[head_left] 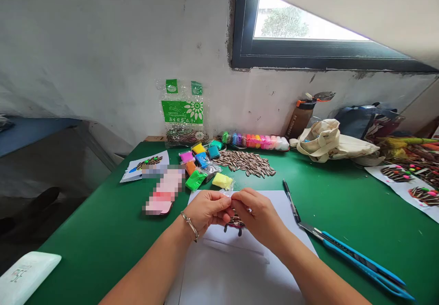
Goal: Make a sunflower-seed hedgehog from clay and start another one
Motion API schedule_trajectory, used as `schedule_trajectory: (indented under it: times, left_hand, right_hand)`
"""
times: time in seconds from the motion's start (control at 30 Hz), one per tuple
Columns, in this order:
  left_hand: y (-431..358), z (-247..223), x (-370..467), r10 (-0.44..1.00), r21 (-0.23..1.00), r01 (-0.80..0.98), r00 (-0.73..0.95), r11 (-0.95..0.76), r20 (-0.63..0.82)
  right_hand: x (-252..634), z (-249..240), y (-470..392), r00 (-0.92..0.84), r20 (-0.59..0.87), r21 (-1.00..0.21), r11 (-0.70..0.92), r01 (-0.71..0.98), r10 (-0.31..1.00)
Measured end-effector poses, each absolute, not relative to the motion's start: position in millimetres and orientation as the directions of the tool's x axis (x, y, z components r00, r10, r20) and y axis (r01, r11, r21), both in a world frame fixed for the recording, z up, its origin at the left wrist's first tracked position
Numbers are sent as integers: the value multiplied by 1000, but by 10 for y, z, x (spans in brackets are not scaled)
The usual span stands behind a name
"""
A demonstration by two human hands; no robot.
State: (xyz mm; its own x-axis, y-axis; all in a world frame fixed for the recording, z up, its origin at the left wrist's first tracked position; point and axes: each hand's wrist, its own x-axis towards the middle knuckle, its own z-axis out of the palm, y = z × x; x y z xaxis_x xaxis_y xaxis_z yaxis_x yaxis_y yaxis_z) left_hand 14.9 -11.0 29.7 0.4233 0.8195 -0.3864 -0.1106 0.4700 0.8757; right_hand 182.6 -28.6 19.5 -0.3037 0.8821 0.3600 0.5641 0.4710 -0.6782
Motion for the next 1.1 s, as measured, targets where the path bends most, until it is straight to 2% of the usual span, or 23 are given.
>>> schedule_trajectory:
  times: [0.17,0.4,0.57,0.8,0.93,1.03,1.1]
  left_hand:
    - [-108,310,141,820,871,-130,426,474,-383]
    - [-98,308,144,821,874,-120,422,471,-384]
    - [-92,315,153,829,872,-120,393,476,-398]
    - [-93,331,184,831,875,-99,379,474,-407]
    - [-81,321,183,841,864,-133,340,485,-420]
    - [-63,299,167,837,838,-172,300,519,-457]
    - [-58,288,161,834,834,-171,300,525,-464]
  right_hand:
    - [1817,219,-278,-294,379,-731,479,486,877]
    - [1841,226,-271,-303,334,-734,448,511,893]
    - [1846,226,-287,-338,348,-709,481,515,874]
    - [1816,215,-299,-294,382,-640,481,600,876]
    - [1816,197,-274,-169,356,-780,392,488,919]
    - [1840,177,-241,-82,255,-905,268,329,963]
    - [1854,170,-227,-88,177,-948,193,252,980]
